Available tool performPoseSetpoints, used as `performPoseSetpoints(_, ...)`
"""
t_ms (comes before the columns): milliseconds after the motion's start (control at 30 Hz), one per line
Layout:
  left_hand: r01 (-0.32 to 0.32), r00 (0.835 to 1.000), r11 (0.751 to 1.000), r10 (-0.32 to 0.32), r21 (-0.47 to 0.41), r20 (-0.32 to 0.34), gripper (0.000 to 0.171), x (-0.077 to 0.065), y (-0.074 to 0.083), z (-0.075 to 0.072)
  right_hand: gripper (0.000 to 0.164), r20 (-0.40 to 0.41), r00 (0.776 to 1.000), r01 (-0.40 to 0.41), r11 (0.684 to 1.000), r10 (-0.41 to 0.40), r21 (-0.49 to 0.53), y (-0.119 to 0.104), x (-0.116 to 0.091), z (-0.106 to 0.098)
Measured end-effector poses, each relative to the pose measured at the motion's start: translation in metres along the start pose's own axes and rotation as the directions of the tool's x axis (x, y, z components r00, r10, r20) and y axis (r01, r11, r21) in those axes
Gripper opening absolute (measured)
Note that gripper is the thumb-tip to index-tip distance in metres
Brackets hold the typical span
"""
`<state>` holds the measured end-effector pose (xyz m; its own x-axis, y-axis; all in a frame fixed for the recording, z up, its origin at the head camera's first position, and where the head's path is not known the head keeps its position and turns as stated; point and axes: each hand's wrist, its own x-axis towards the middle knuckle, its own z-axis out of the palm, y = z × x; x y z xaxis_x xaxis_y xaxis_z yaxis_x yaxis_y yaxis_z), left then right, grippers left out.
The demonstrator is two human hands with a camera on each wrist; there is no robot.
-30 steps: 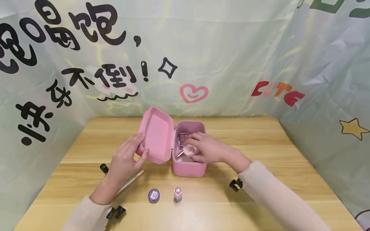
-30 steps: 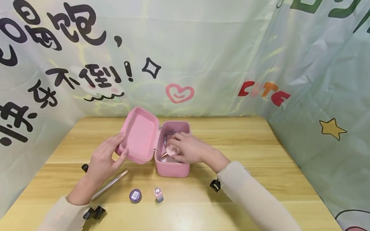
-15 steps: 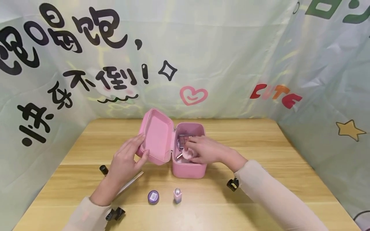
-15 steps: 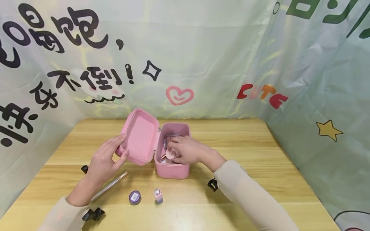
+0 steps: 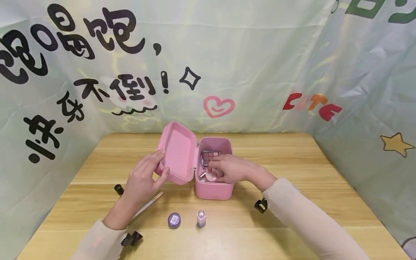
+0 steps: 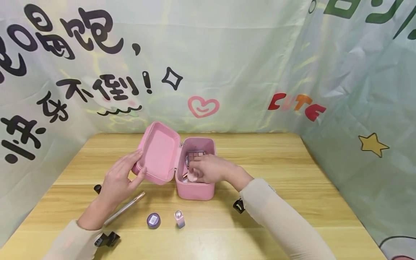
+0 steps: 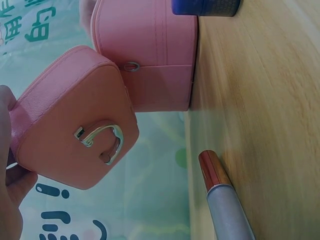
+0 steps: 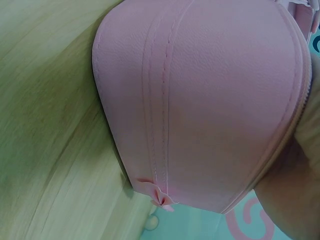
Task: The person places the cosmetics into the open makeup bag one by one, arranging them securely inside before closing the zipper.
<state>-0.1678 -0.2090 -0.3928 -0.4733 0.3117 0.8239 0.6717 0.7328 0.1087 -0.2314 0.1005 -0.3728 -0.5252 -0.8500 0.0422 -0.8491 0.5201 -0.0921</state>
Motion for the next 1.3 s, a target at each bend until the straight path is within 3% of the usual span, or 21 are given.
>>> performPoseSetpoints(267,-0.003,1.000,1.000,0.003,-0.002,0.001,0.054,0.000,0.000,0.001,0.026,0.013,1.000,-0.014,1.000,0.014,-0.021,0.001,0.000,0.002)
performPoseSetpoints(600,-0.026,0.998,1.000,0.026,-0.008,-0.053,0.051,0.001,0.003,0.002,0.023,-0.002,1.000,-0.004,1.000,0.004,-0.019,-0.001,-0.001,0.006)
performPoseSetpoints(833,-0.023,0.999,1.000,0.023,-0.005,-0.043,0.051,0.001,0.004,0.002,0.023,-0.079,0.997,0.003,1.000,-0.002,0.008,-0.002,-0.004,0.006)
performPoseSetpoints(1067,-0.024,0.999,1.000,0.024,-0.007,-0.039,0.051,-0.001,0.002,0.003,0.018,-0.193,0.981,0.018,0.999,-0.023,-0.029,-0.008,-0.013,0.004)
performPoseSetpoints(1300,-0.021,0.999,1.000,0.021,-0.009,-0.041,0.051,0.002,0.001,0.002,0.025,-0.227,0.974,0.023,1.000,-0.024,-0.007,-0.014,-0.024,-0.003)
